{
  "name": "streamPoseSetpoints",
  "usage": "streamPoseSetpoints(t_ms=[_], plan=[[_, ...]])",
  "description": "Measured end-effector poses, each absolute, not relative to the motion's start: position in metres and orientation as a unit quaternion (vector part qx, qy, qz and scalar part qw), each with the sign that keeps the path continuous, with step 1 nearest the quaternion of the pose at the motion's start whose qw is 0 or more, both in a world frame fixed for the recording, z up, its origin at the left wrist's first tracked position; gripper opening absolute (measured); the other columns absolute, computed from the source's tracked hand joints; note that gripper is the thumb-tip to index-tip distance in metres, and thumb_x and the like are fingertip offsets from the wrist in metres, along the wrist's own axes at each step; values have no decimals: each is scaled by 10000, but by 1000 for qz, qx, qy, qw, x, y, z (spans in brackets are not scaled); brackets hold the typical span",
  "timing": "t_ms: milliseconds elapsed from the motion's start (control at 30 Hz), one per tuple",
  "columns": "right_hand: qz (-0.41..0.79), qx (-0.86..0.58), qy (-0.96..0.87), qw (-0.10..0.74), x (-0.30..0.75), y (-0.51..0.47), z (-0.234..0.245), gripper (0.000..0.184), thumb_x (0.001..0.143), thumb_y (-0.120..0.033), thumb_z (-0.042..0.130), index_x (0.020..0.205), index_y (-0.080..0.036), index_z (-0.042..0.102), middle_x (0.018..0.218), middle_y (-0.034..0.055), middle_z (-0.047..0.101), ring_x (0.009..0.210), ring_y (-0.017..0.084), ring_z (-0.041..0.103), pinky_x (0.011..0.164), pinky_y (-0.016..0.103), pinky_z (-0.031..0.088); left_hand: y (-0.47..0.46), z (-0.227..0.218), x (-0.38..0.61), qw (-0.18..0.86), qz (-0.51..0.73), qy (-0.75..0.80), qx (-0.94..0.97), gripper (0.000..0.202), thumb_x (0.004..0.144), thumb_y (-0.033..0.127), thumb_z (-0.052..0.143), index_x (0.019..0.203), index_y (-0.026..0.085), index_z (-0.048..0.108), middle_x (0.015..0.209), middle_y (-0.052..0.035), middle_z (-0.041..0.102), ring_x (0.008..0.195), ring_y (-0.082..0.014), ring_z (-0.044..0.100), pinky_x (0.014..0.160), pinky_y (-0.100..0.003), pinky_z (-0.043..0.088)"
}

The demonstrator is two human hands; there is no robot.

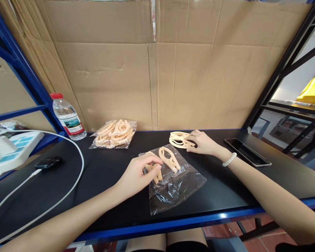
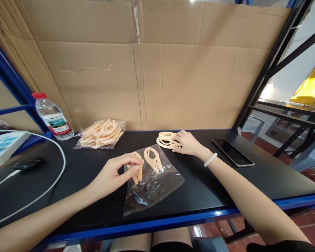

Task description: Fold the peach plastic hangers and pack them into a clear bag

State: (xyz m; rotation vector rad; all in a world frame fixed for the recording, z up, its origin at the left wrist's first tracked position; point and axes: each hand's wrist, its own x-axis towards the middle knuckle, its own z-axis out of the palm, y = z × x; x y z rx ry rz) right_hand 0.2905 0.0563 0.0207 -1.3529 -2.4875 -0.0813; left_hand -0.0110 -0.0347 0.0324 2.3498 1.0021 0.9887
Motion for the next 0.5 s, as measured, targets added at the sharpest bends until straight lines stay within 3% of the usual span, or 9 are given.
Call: streamPoseSetpoints(t_ms=[233, 500], plan=[[74, -499, -844, 179, 291, 53, 17, 252, 792, -390, 659, 906, -174, 722, 875, 68, 690, 825, 212, 581, 727, 309, 428, -35, 25, -14, 190, 368, 349, 841, 169, 879, 188, 523, 896, 184, 691, 925, -49, 719, 856, -181, 678, 812, -336, 544], [166, -566, -782, 201, 294, 58, 8, 237, 764, -380, 633, 792, -161, 719, 770, 54, 696, 698, 179, 584, 611, 276, 396, -35, 21, -14, 190, 361, 343, 846, 155, 881, 179, 523, 901, 180, 676, 923, -41, 713, 846, -160, 673, 803, -294, 537]])
